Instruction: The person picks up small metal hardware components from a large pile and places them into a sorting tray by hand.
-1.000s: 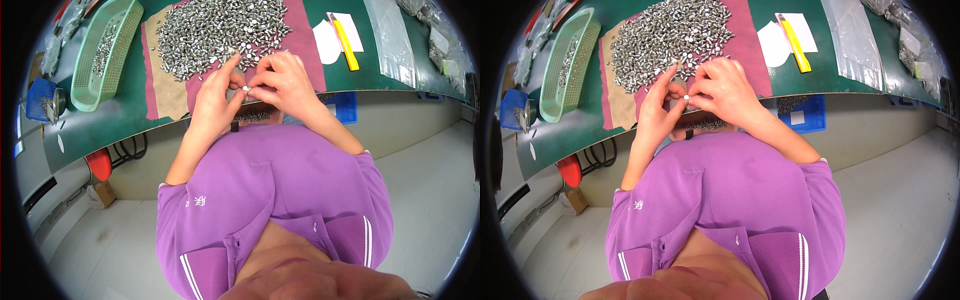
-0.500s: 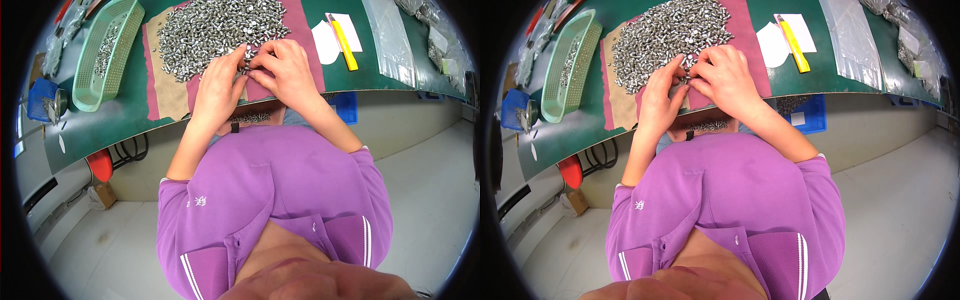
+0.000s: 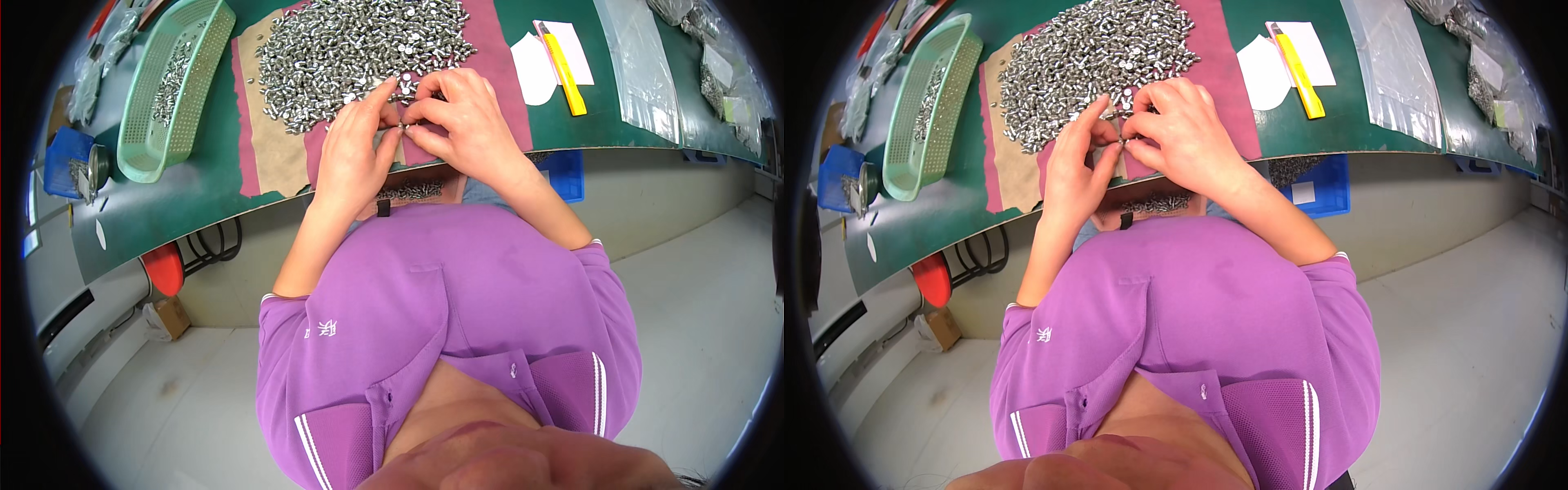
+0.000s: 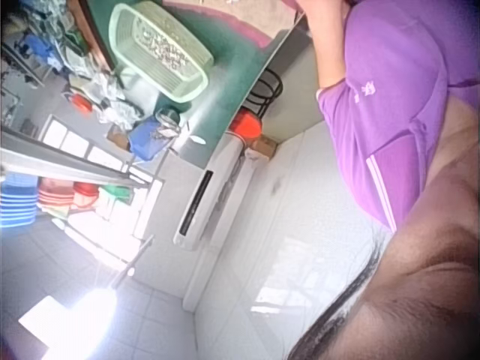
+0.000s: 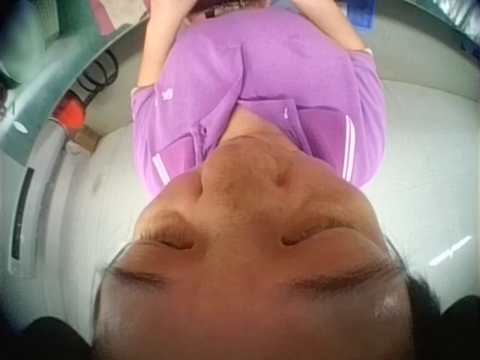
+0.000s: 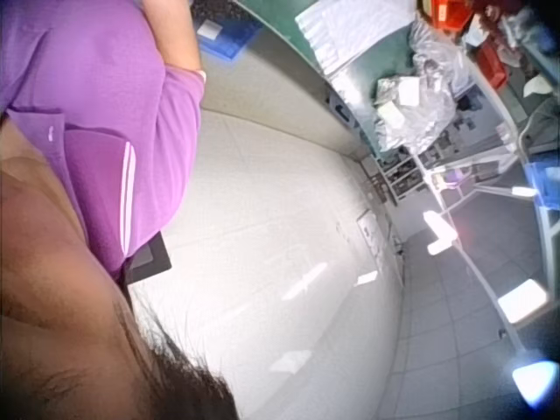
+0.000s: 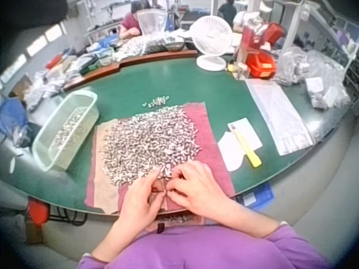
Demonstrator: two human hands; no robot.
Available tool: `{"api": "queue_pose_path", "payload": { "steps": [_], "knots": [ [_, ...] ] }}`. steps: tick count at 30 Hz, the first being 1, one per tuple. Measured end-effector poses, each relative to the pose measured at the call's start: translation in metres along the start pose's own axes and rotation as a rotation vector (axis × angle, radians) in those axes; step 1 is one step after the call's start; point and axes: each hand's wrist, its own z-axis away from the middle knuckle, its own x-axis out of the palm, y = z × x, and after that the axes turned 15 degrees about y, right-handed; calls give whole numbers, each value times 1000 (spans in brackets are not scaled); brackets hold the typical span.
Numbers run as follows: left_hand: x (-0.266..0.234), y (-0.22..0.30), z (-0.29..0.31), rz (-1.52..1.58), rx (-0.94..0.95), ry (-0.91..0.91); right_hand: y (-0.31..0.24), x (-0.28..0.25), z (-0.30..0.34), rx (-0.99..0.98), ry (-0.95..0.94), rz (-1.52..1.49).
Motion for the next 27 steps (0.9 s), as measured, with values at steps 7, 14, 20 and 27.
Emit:
{"api": "queue_pose_path", "payload": {
  "steps": [7, 14, 20, 27],
  "knots": [
    [0, 5, 2, 53, 1, 38, 0, -9, 6, 17, -15, -49],
    [2, 7, -1, 96, -42, 5, -1, -13, 8, 68, 6, 22],
    [-7, 20, -9, 132, -382, -112, -6, -15, 9, 58, -19, 40],
    [-6, 8, 1, 94, -140, -37, -11, -6, 9, 58, 0, 19]
  ]
}}
